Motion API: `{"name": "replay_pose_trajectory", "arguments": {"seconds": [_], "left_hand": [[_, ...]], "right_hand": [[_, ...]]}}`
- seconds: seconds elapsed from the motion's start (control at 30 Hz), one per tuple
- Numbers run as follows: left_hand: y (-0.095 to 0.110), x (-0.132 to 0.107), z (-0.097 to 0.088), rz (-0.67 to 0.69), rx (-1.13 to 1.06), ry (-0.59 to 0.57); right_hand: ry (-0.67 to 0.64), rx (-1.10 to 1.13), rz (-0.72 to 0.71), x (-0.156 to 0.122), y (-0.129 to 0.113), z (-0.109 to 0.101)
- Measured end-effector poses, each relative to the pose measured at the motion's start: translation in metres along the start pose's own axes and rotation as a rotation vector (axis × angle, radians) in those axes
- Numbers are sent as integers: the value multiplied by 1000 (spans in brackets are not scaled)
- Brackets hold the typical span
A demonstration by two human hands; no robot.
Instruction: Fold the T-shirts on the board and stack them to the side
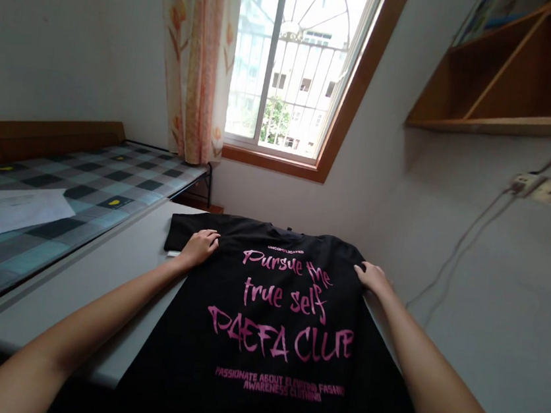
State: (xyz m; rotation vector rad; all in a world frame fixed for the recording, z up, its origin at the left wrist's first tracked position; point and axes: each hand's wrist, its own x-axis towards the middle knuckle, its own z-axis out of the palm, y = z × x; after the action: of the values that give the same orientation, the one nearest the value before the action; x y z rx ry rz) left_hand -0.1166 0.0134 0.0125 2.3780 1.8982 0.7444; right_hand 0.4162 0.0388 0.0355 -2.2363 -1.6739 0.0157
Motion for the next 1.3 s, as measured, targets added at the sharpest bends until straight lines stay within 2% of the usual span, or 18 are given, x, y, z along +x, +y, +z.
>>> {"name": "replay_pose_trajectory", "arguments": {"seconds": [0.1,0.17,0.3,0.37,0.5,0.53,0.73,0.9,1.03,1.1,1.17,1.23,1.3], "left_hand": [[0,-5,-2,4,-24,-24],[0,-10,-4,5,-43,-36],[0,-27,-16,-26,-40,-54],[0,-38,-26,-66,5,-59],[1,-61,-47,-81,21,-100],[2,-66,-51,-87,-5,-127],[11,-90,-66,-219,-245,-379],[15,-102,-70,-372,-374,-486],[13,-111,-71,-388,-491,-510],[13,-116,-72,-370,-615,-516],[15,-121,-73,-349,-707,-505],[18,-126,-76,-353,-740,-497],[20,-129,-80,-383,-747,-512]], "right_hand": [[-73,-148,8,-20,-5,-14],[-61,-204,-16,-34,-9,-22],[-77,-197,-37,-60,-14,-36],[-160,-190,-20,-73,-12,-42],[-472,-202,54,-102,-3,-50],[-509,-214,64,-110,0,-52],[-381,-284,-34,-153,11,-54],[-416,-107,-28,-170,13,-55],[-406,333,106,-185,17,-65],[-483,593,223,-199,21,-74],[-637,747,339,-215,24,-85],[-741,765,389,-228,28,-96],[-705,724,352,-236,35,-107]]}}
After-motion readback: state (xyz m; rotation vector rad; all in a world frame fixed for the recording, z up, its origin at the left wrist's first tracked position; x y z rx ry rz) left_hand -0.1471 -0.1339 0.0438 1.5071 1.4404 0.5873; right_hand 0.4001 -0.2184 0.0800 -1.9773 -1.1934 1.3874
